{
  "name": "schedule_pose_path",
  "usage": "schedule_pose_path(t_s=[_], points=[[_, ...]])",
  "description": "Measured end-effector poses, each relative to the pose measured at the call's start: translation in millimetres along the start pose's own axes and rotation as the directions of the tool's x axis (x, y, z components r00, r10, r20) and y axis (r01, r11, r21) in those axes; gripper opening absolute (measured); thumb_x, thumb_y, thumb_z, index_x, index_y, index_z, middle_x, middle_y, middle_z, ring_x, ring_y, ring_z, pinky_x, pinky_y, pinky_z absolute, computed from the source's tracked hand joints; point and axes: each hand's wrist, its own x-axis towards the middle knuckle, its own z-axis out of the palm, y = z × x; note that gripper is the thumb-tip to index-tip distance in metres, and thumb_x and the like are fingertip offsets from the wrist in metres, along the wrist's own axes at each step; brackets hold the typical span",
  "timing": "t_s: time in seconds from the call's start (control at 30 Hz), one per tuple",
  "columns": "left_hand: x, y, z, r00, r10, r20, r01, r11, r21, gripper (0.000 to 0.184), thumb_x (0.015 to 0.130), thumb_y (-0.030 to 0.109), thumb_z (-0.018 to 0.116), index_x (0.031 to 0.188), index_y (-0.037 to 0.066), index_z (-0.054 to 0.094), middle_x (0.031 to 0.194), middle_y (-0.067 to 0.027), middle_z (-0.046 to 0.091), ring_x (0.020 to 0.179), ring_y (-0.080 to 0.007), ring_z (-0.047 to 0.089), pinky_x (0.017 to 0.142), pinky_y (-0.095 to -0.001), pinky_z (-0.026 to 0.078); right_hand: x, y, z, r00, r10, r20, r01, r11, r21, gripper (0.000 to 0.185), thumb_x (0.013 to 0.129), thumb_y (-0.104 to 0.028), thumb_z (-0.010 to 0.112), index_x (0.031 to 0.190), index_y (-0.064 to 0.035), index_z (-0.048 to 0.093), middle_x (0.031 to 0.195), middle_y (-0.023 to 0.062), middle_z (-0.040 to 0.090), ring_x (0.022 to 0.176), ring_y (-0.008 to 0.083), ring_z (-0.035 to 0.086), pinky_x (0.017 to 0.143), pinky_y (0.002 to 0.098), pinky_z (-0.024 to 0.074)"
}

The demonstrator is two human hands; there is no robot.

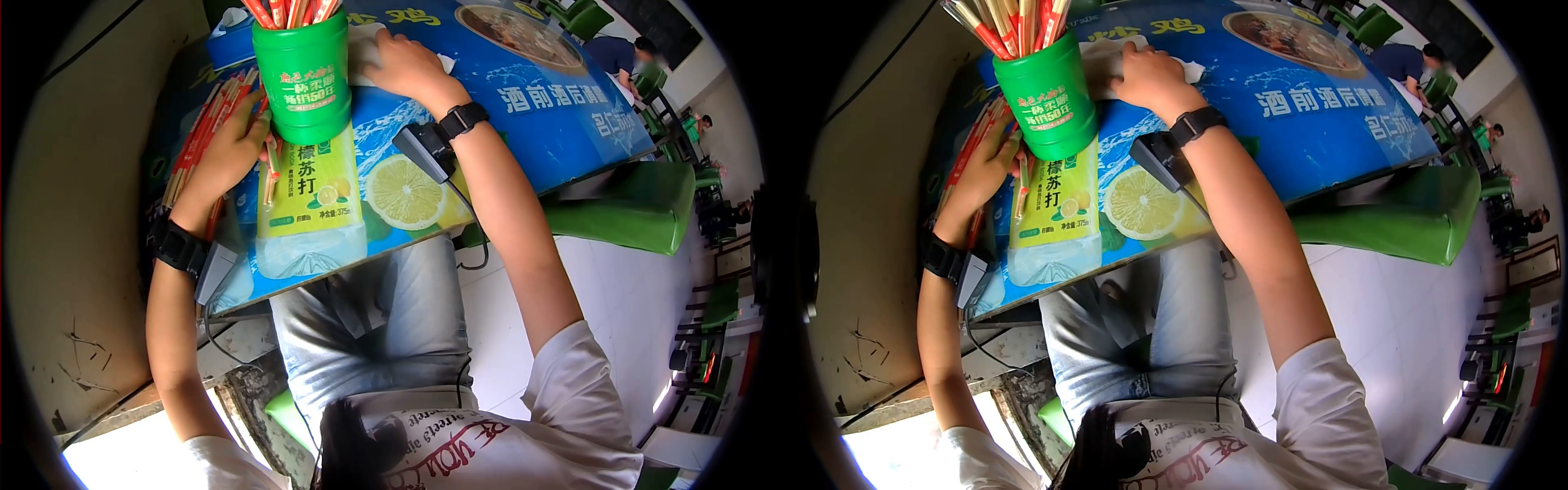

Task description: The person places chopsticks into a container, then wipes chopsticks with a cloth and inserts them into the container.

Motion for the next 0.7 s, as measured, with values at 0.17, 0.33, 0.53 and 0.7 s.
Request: schedule_pose_path(t_s=[0.17,0.33,0.53,0.7], points=[[-0.2,0.4,-0.2,1.0,0.008,-0.002,-0.008,1.0,0.001,0.042,0.095,0.014,0.04,0.134,0.0,0.033,0.079,-0.0074,0.056,0.064,-0.0112,0.054,0.062,-0.025,0.047,0.6,0.4,1.5,1.0,-0.003,-0.006,0.003,1.0,-0.005,0.051,0.077,-0.035,0.056,0.113,-0.0008,0.048,0.106,0.0259,0.057,0.099,0.042,0.056,0.081,0.0483,0.0476],[-2.0,3.9,0.9,1.0,0.005,-0.006,-0.005,1.0,0.007,0.042,0.095,0.014,0.039,0.134,-0.001,0.033,0.079,-0.0079,0.056,0.063,-0.0114,0.055,0.061,-0.0247,0.047,0.9,0.9,2.7,1.0,-0.017,-0.009,0.017,1.0,-0.016,0.05,0.077,-0.034,0.056,0.113,-0.0009,0.047,0.107,0.0256,0.057,0.099,0.0422,0.056,0.081,0.0486,0.0474],[-0.6,0.1,-0.2,1.0,0.02,0.0,-0.02,0.999,0.026,0.043,0.095,0.014,0.039,0.135,0.0,0.032,0.079,-0.0082,0.057,0.063,-0.0114,0.055,0.061,-0.0248,0.047,0.1,1.0,4.6,0.999,-0.045,-0.028,0.044,0.999,-0.026,0.05,0.076,-0.034,0.056,0.113,-0.0014,0.048,0.107,0.0253,0.057,0.098,0.0422,0.056,0.081,0.0484,0.0478],[0.1,-0.6,-0.4,1.0,-0.021,-0.015,0.022,0.999,0.035,0.043,0.095,0.013,0.038,0.135,0.0,0.032,0.079,-0.0062,0.055,0.063,-0.0104,0.053,0.061,-0.0239,0.046,0.9,1.2,8.3,0.995,-0.078,-0.057,0.075,0.995,-0.062,0.05,0.076,-0.034,0.056,0.113,-0.0015,0.048,0.107,0.0248,0.057,0.096,0.0421,0.056,0.08,0.0483,0.0482]])
